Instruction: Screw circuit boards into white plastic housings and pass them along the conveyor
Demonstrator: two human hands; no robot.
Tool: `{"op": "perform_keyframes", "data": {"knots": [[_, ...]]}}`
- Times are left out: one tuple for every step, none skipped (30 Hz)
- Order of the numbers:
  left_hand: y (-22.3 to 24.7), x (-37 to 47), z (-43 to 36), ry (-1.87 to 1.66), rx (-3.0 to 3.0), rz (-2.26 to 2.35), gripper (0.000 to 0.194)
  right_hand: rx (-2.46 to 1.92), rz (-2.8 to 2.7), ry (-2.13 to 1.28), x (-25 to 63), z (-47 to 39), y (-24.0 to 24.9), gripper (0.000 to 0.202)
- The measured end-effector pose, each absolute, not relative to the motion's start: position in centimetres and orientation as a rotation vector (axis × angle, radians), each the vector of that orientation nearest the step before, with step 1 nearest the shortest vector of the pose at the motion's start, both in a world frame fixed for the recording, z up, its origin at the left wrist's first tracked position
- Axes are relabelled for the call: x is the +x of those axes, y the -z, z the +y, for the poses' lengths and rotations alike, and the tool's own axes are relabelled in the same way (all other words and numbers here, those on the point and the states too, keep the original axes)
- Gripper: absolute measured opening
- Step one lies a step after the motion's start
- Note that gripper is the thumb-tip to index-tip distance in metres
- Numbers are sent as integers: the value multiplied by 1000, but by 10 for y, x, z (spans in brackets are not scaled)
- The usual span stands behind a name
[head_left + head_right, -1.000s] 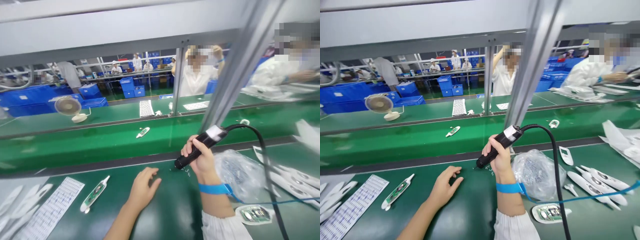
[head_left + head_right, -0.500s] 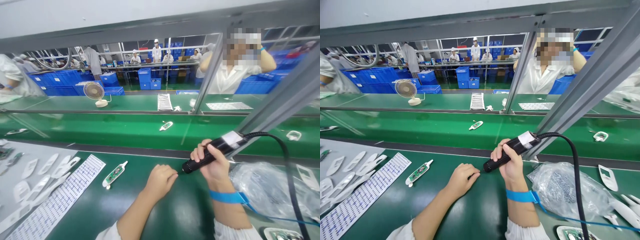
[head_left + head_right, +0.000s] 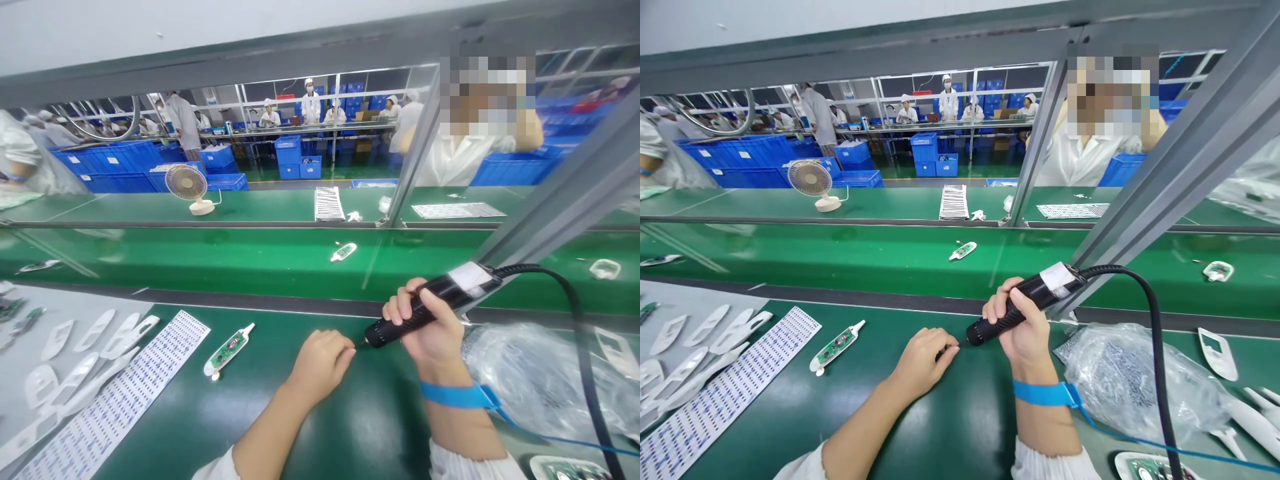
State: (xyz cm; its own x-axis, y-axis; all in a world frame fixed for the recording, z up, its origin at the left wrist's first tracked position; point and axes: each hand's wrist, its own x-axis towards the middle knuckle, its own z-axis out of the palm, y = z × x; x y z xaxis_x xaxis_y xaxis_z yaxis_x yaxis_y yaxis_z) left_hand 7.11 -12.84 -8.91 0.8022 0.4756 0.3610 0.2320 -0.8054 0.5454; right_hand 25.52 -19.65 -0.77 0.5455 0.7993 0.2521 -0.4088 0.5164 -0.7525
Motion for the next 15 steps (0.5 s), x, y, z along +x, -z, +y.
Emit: {"op": "perform_keyframes", "data": {"knots": [[89,71,-128,-682,2503,527,17,-689,-649,-787,255,-197,8,14],[89,71,-129,-684,2501,527,17,-687,-656,-784,256,-197,7,14],[88,71,-129,-685,2498,527,17,-685,-662,-782,256,-197,7,14],[88,71,-129,-686,2493,527,17,-684,-665,-778,257,-197,7,14],[87,71,-129,-687,2488,525,17,-682,-666,-776,258,-198,7,15],[86,71,-129,-689,2484,523,18,-681,-665,-776,258,-198,7,15],[86,71,-129,-691,2482,522,18,-679,-662,-779,259,-198,7,15],[86,71,-129,-693,2483,521,18,-677,-660,-782,259,-198,8,15],[86,71,-129,-693,2484,521,18,-676,-656,-786,259,-198,8,16],[85,71,-129,-691,2486,521,19,-676,-652,-790,259,-198,8,16],[85,71,-129,-686,2486,521,19,-678,-645,-791,259,-198,8,16],[85,70,-129,-681,2483,523,20,-681,-636,-790,259,-198,8,17],[85,70,-129,-675,2478,525,20,-684,-624,-787,258,-198,8,17],[84,70,-130,-667,2471,527,20,-685,-611,-786,258,-198,8,17],[83,70,-130,-659,2460,532,20,-684,-597,-785,258,-197,8,17]]}}
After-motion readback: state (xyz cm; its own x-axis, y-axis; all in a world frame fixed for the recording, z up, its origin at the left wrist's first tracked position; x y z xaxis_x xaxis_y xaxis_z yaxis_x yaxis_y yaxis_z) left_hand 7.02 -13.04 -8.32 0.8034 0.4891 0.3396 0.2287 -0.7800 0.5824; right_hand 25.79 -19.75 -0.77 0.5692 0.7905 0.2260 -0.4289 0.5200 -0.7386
